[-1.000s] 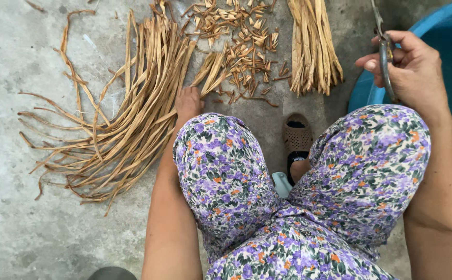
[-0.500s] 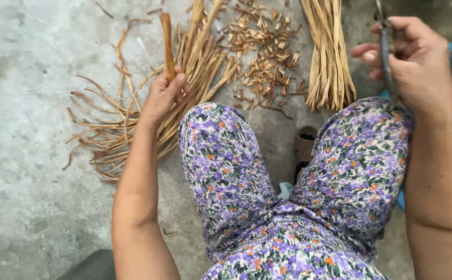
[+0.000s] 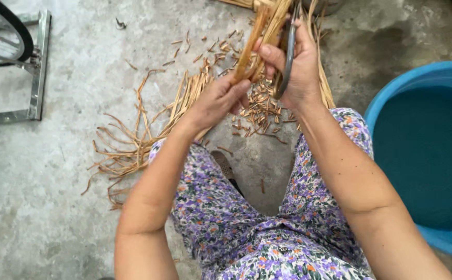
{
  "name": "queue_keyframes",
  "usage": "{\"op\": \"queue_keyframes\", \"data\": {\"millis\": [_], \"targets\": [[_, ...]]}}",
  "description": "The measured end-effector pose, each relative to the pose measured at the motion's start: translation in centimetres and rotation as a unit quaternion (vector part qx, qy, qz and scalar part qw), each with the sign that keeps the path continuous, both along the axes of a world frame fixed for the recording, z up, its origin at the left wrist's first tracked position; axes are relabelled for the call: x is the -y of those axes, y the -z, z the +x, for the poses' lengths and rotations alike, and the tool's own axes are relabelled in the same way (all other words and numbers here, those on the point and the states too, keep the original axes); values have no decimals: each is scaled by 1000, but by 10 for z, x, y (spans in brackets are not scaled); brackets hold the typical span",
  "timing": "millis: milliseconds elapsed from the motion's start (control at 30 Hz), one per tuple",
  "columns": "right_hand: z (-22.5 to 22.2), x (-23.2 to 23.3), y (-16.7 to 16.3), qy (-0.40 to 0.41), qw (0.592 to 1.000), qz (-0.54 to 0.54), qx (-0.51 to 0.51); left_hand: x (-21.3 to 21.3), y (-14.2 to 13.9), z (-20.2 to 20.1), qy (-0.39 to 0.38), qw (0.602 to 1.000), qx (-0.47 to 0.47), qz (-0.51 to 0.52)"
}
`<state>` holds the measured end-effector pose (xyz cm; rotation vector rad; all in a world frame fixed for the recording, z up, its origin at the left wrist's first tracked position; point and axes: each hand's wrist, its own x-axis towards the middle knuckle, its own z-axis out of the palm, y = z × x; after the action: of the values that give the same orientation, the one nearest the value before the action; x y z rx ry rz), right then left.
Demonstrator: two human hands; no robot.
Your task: The person sits on a concrete floor and uses shears to trim and split dried plant stems. They repeatedly pick up stems, cut them into smaller pieces, and place the trimmed pieces on the floor. A blue basin is visible nearby.
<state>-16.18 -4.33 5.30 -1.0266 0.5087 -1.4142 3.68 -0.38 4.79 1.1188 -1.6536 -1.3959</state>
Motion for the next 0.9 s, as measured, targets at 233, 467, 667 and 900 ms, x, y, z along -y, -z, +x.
{"op": "queue_keyframes", "data": {"millis": [233,467,667,900], "targets": [[-20,1,13,-1,998,29,-55,-11,25,-46,-48,988,-139,45],[-26,-4,16,-49,991,50,-115,0,11,-46,-23,998,-59,-28],[-29,1,31,-31,985,34,-166,6,10,-48,15,949,-300,100],[-20,-3,39,-45,970,28,-236,24,42,-54,-77,959,-269,50]]}}
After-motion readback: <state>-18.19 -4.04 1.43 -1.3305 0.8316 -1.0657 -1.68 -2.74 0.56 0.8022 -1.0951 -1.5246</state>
